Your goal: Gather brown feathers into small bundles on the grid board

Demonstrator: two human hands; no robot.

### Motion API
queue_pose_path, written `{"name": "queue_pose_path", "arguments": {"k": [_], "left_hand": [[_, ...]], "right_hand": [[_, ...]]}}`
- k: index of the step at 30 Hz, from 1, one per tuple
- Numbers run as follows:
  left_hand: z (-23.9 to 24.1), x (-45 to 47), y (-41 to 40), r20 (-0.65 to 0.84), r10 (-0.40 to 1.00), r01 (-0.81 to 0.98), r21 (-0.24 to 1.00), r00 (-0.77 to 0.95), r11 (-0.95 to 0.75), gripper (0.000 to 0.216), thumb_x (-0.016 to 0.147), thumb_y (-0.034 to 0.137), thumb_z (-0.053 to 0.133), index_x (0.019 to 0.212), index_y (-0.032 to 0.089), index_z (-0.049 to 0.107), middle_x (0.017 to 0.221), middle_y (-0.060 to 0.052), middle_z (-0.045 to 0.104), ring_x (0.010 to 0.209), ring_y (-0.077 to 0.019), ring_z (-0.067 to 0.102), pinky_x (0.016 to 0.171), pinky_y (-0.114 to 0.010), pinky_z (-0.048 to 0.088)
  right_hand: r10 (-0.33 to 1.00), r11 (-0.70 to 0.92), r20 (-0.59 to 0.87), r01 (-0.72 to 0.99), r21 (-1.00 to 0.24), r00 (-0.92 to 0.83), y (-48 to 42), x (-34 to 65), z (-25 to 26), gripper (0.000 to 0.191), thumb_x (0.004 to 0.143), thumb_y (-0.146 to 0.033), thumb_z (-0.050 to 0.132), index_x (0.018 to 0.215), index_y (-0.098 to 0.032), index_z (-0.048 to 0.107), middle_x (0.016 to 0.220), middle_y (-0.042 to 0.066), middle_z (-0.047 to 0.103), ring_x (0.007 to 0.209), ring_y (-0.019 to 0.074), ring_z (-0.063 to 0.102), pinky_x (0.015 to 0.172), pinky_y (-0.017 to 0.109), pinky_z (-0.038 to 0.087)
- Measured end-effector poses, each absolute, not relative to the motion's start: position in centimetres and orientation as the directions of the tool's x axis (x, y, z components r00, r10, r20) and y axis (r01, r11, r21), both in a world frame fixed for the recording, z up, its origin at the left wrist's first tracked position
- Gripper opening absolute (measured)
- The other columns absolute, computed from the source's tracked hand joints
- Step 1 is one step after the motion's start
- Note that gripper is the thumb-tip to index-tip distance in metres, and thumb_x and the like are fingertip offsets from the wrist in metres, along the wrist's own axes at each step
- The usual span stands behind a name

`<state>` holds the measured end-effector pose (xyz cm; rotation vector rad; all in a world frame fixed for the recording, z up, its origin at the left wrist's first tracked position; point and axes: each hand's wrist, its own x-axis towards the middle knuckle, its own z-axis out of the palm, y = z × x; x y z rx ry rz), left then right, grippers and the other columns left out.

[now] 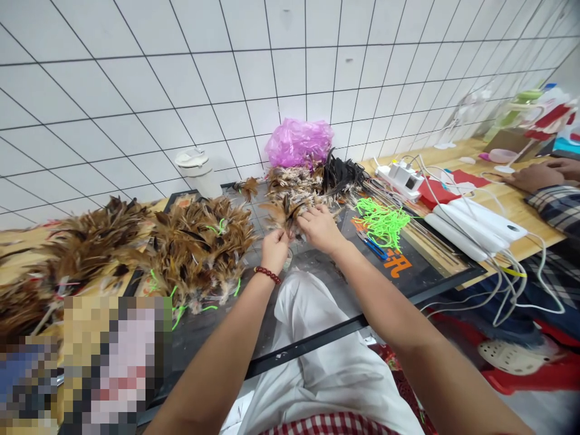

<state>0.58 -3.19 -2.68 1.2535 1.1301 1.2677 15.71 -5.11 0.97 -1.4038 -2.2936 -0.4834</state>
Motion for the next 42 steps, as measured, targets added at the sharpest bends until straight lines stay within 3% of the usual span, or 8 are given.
{"name": "queue_pose_path", "arguments": {"k": [5, 7, 10, 14, 20, 31, 36, 42], "left_hand": [[-1.6, 0.7, -3.5, 0.031, 0.999, -0.425, 0.905, 0.016, -0.022, 0.015, 0.070, 0.025, 0.070, 0.064, 0.012, 0.064, 0.064, -0.005, 0.064, 0.058, -0.0095, 0.056, 0.057, -0.021, 0.044], [-1.2, 0.6, -3.4, 0.021, 0.999, -0.535, 0.845, 0.035, 0.001, 0.016, 0.070, 0.025, 0.071, 0.066, 0.012, 0.064, 0.067, -0.006, 0.065, 0.060, -0.0097, 0.058, 0.060, -0.022, 0.045], [-1.1, 0.5, -3.5, 0.005, 0.997, -0.574, 0.818, 0.071, 0.037, 0.017, 0.071, 0.025, 0.072, 0.067, 0.011, 0.064, 0.067, -0.005, 0.065, 0.060, -0.0093, 0.059, 0.060, -0.021, 0.046], [-1.0, 0.6, -3.9, -0.008, 0.985, -0.535, 0.839, 0.173, 0.101, 0.016, 0.075, 0.025, 0.069, 0.069, 0.012, 0.063, 0.066, -0.004, 0.064, 0.059, -0.0091, 0.059, 0.058, -0.021, 0.046], [-0.1, 0.7, -4.6, -0.184, 0.964, -0.461, 0.851, 0.190, 0.253, 0.014, 0.080, 0.024, 0.064, 0.078, 0.011, 0.060, 0.069, -0.007, 0.067, 0.059, -0.0109, 0.063, 0.057, -0.022, 0.050], [-0.1, 0.4, -4.7, -0.143, 0.928, -0.266, 0.933, 0.343, 0.242, 0.022, 0.072, 0.028, 0.072, 0.068, 0.011, 0.059, 0.053, 0.000, 0.054, 0.041, -0.0060, 0.047, 0.038, -0.017, 0.034], [-0.3, 0.4, -4.5, -0.109, 0.948, -0.358, 0.908, 0.299, 0.217, 0.020, 0.072, 0.028, 0.071, 0.070, 0.012, 0.060, 0.054, 0.002, 0.052, 0.044, -0.0057, 0.046, 0.039, -0.016, 0.033], [-0.5, 0.4, -4.3, -0.111, 0.964, -0.434, 0.876, 0.242, 0.209, 0.018, 0.073, 0.026, 0.070, 0.076, 0.011, 0.061, 0.057, 0.002, 0.053, 0.047, -0.0052, 0.047, 0.042, -0.016, 0.035]], "right_hand": [[0.805, 0.218, 0.587, 0.880, -0.422, 0.082, -4.7, 15.5, 0.7, 0.027, 0.088, -0.021, 0.045, 0.109, -0.016, 0.060, 0.107, 0.012, 0.061, 0.095, 0.0232, 0.052, 0.082, 0.035, 0.035], [0.875, 0.170, 0.426, 0.678, -0.715, 0.230, -4.2, 15.2, 0.5, 0.020, 0.084, -0.024, 0.050, 0.097, -0.015, 0.063, 0.093, 0.009, 0.063, 0.083, 0.0200, 0.054, 0.075, 0.032, 0.039], [0.980, 0.131, 0.157, 0.201, -0.971, 0.120, -3.8, 14.5, 0.3, 0.018, 0.078, -0.033, 0.058, 0.078, -0.016, 0.061, 0.070, 0.000, 0.058, 0.064, 0.0129, 0.050, 0.064, 0.027, 0.039], [0.992, 0.124, 0.126, -0.155, -0.980, -0.003, -4.0, 13.7, 0.5, 0.029, 0.063, -0.042, 0.071, 0.069, -0.017, 0.059, 0.062, -0.005, 0.054, 0.057, 0.0077, 0.044, 0.058, 0.023, 0.036], [0.982, 0.188, 0.183, -0.205, -0.961, 0.042, -3.9, 14.1, 0.5, 0.030, 0.058, -0.040, 0.075, 0.070, -0.017, 0.061, 0.062, -0.005, 0.056, 0.057, 0.0073, 0.046, 0.059, 0.023, 0.038], [0.964, 0.263, 0.263, 0.005, -0.965, 0.027, -3.4, 13.8, -0.4, 0.032, 0.063, -0.046, 0.071, 0.063, -0.018, 0.056, 0.057, -0.005, 0.050, 0.055, 0.0095, 0.045, 0.057, 0.024, 0.038], [0.844, 0.323, 0.331, 0.094, -0.942, 0.422, -2.3, 17.6, -0.5, 0.024, 0.072, -0.040, 0.061, 0.076, -0.017, 0.061, 0.069, -0.001, 0.059, 0.063, 0.0113, 0.051, 0.066, 0.026, 0.042], [0.819, 0.006, 0.334, 0.575, -0.818, 0.467, -2.1, 20.6, -1.2, 0.020, 0.075, -0.031, 0.056, 0.083, -0.016, 0.068, 0.078, 0.005, 0.067, 0.071, 0.0166, 0.058, 0.073, 0.030, 0.044]]}}
